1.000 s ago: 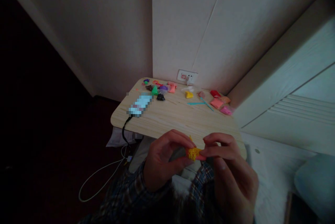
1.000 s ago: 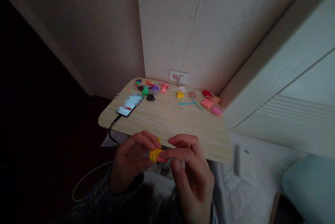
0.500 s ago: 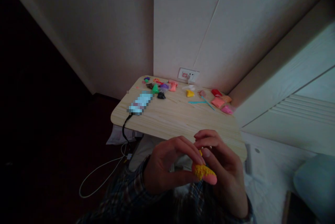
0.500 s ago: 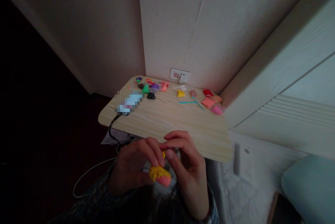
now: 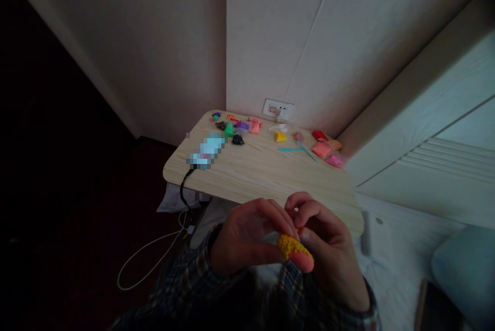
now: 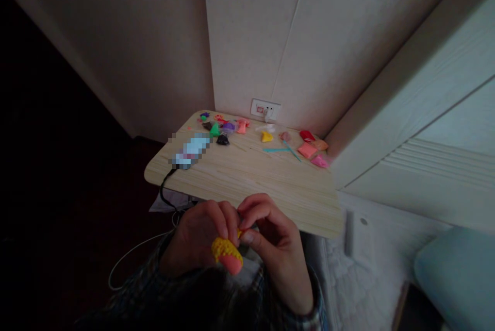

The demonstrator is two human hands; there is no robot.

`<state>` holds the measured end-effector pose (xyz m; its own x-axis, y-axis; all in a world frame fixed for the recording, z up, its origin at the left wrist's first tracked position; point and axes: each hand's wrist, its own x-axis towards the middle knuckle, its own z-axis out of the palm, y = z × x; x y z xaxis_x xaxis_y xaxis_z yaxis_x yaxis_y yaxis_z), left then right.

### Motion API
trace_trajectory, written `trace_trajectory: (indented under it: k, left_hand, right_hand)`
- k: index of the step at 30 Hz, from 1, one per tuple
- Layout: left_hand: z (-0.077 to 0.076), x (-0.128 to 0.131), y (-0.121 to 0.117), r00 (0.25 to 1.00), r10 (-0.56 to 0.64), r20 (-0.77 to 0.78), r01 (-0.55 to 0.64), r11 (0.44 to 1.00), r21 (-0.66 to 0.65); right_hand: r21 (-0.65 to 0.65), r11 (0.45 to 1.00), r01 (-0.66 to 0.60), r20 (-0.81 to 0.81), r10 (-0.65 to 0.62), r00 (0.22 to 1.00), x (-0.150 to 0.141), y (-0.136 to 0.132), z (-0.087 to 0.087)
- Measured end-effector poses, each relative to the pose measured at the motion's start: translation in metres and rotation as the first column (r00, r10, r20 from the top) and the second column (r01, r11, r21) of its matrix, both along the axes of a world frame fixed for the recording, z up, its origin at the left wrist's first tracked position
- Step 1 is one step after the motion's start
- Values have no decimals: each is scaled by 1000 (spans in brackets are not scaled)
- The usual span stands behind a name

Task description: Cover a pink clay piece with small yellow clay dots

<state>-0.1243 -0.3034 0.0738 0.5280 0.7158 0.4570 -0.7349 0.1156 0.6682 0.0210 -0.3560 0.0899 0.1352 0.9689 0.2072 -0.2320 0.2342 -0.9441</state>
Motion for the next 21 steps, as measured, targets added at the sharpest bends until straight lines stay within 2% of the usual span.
trace_trajectory:
  k: [10,21]
  left_hand:
    - [3,-2,1,999,-32,-27,32,999,-13]
    - [4,-4,1,998,-11,-64,13,1000,27]
  right_hand:
    - [81,991,107,162,-119,980,0,-2,7]
    - [113,990,85,169,-104,980,0,1,10]
